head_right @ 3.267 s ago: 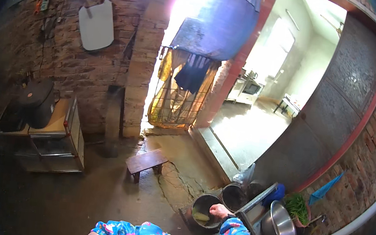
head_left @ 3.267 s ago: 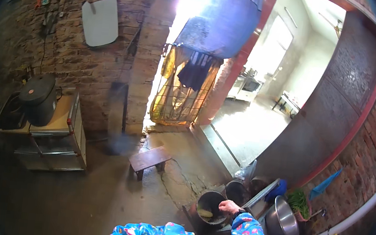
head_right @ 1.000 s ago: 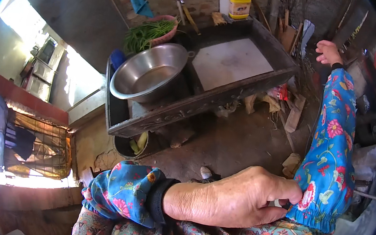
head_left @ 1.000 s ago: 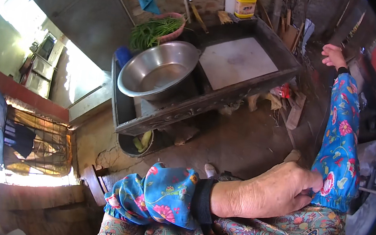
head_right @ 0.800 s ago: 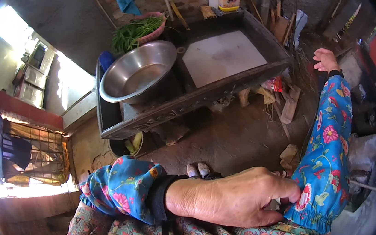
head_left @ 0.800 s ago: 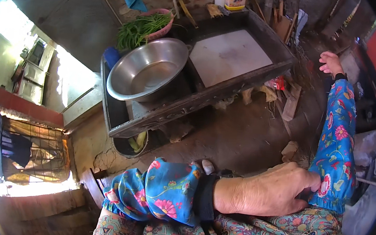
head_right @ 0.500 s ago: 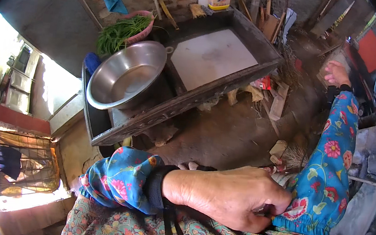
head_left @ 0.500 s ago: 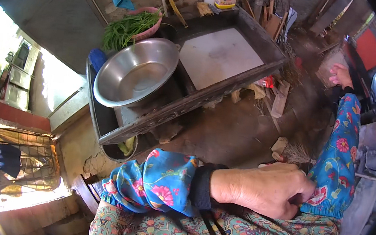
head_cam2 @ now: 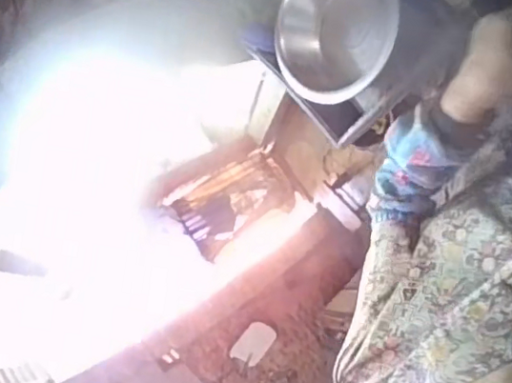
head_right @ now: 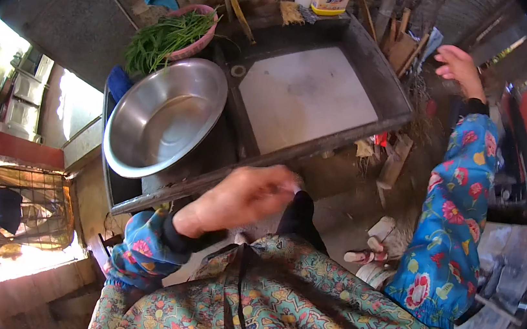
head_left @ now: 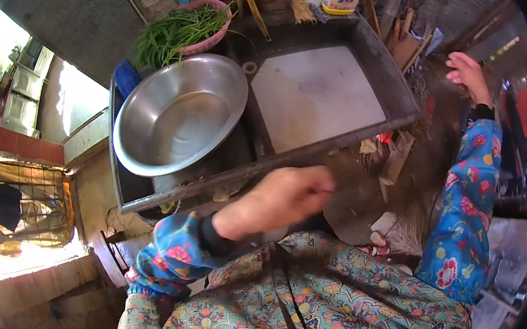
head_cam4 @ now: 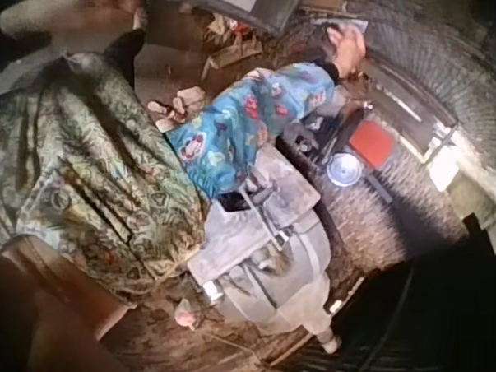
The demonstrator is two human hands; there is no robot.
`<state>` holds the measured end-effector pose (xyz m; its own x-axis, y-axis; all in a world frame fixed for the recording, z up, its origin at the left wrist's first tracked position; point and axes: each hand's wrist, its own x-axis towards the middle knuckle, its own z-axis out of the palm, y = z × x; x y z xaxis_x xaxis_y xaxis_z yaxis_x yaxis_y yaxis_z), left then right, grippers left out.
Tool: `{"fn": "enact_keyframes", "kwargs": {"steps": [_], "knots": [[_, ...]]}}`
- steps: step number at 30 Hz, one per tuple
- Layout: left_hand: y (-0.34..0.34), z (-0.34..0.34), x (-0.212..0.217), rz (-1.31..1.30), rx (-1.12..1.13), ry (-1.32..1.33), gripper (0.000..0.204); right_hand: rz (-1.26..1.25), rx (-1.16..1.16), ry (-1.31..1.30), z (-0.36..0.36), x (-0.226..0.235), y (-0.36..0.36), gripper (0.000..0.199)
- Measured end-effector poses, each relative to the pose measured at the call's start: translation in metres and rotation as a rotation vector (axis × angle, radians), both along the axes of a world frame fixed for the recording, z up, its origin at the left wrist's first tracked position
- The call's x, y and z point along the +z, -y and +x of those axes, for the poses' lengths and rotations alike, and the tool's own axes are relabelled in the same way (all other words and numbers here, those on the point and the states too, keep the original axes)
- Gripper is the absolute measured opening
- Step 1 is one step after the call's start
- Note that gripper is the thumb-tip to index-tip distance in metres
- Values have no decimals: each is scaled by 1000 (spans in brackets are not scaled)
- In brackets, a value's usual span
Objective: The person washes the interior of a wooden trough by hand, scrubbing the surface and edges with water.
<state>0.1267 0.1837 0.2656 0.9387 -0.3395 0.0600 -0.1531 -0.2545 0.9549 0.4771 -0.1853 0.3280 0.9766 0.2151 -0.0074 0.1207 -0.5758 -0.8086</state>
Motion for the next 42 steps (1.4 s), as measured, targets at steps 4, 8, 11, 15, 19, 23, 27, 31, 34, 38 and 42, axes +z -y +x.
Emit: {"fn": "enact_keyframes", "kwargs": {"steps": [4, 8, 11, 15, 19, 23, 27, 31, 34, 38, 42], "knots": [[-41, 10, -93, 260, 295, -210, 11, -89, 276, -65, 94, -69, -80, 27], [-55, -29, -155, -30, 635, -750, 29, -199, 537, -334, 142, -173, -156, 20], [-51, -25, -158, -141, 1048, -1067, 46, -297, 573, -486, 170, -247, -186, 19], [-54, -7, -170, -430, 1382, -1123, 60, -294, 632, -491, 185, -327, -234, 19], [-43, -7, -194, -391, 1770, -1001, 62, -214, 864, -426, 164, -360, -306, 24], [-50, -4, -204, -461, 2184, -967, 64, -226, 1143, -125, 131, -379, -399, 32], [-51, -34, -275, 183, 2227, -739, 65, -364, 1209, -7, 121, -386, -457, 42], [-62, 24, -268, -256, 2249, -429, 49, -467, 1096, -164, 154, -427, -463, 38], [-50, -42, -285, -230, 2230, -397, 42, -565, 1260, -52, 127, -444, -490, 30], [-53, -81, -293, -196, 2203, -415, 44, -565, 1305, -2, 113, -481, -516, 27], [-62, 11, -288, -638, 2280, -387, 45, -543, 1082, -12, 174, -556, -499, 24]]}}
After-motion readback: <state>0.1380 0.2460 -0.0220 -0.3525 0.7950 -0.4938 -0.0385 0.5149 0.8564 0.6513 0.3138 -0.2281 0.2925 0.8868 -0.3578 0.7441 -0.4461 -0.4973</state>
